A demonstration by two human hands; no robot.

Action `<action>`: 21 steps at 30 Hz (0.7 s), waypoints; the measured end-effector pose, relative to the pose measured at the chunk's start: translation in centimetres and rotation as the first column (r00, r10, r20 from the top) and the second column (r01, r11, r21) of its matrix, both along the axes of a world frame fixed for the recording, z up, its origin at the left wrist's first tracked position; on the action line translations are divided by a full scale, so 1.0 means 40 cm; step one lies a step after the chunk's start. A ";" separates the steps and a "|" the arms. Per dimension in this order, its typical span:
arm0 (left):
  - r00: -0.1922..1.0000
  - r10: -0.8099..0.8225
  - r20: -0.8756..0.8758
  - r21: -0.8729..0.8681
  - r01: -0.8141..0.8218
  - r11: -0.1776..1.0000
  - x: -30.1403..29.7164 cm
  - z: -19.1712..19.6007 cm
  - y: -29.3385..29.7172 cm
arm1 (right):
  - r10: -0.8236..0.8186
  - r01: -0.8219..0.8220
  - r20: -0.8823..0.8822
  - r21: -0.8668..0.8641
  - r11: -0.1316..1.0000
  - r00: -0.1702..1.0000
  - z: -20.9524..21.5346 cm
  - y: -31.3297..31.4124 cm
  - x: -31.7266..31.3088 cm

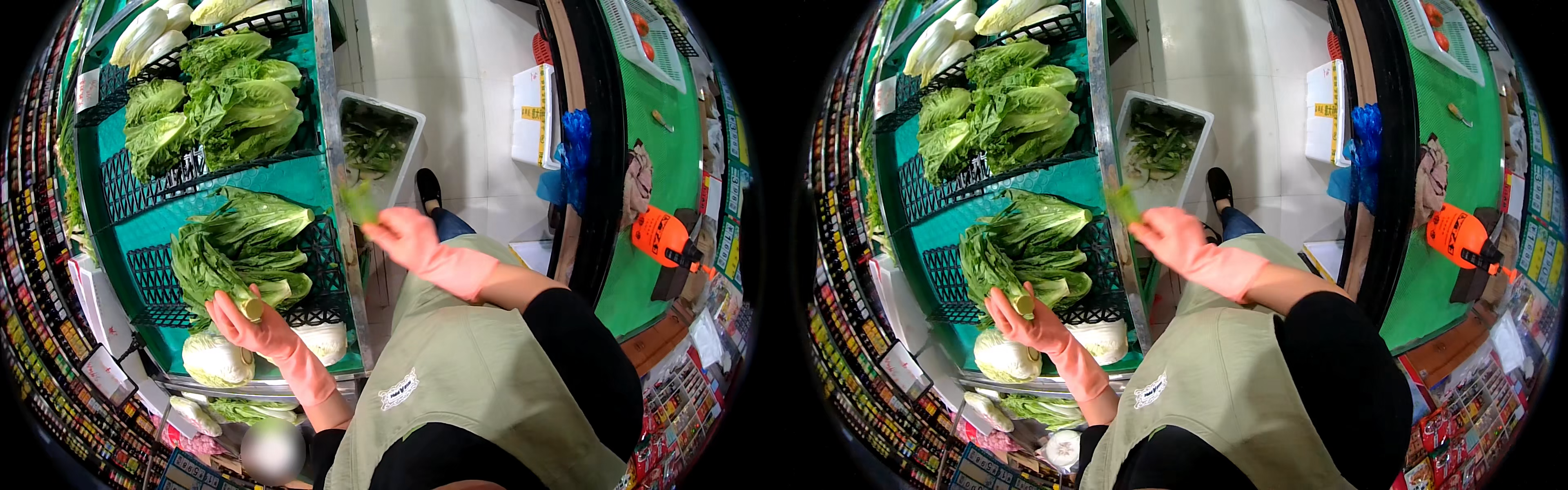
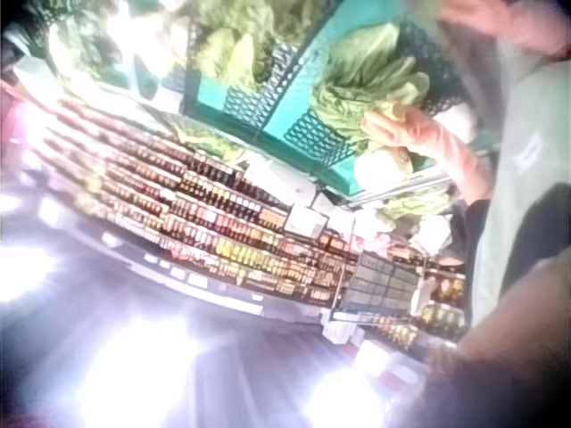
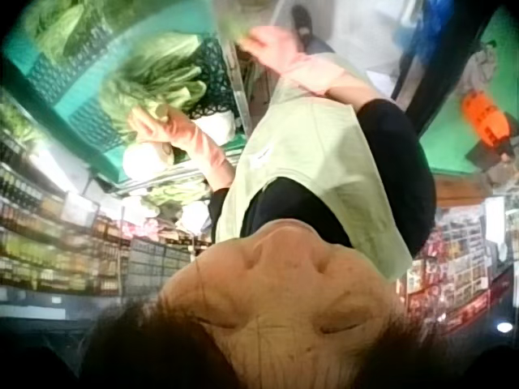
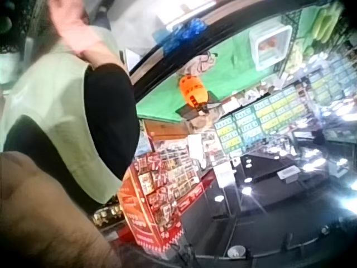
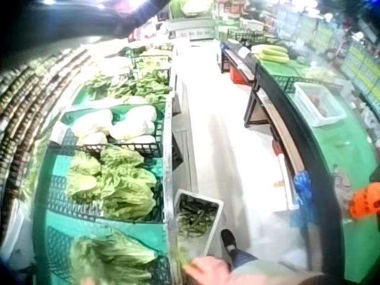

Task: The person arranges leafy green vegetables on a refrigerated display shelf in a grocery store. They then walk to a back room, wash a cloth in a sink, wring it out, and return to the store floor.

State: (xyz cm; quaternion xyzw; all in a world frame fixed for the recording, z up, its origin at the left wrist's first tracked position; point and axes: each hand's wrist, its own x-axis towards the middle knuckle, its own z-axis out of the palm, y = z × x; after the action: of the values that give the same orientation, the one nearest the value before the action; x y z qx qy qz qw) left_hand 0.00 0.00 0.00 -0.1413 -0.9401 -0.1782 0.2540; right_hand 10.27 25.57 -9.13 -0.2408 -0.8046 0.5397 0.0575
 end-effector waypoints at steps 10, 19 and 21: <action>0.986 -0.146 -0.085 -0.234 0.123 0.964 -0.077 0.057 0.101 | -0.004 -0.035 0.275 0.137 0.990 0.962 -0.120 0.222 -0.126; 0.977 -0.069 0.203 -0.658 0.188 0.729 -0.084 -0.232 0.172 | 0.311 -0.316 -0.066 -0.303 0.899 0.948 0.054 0.006 -0.272; 0.983 -0.018 0.180 -0.542 0.115 0.832 -0.067 -0.227 0.207 | 0.480 -0.480 -0.031 -0.112 0.870 0.877 0.018 -0.045 -0.315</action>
State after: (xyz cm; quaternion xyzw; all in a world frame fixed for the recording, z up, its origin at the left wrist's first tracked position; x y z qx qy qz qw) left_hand -2.67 8.27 -9.07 -0.2255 -0.9640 0.0797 0.1164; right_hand -2.31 23.76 -8.40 -0.0357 -0.8064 0.5832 -0.0914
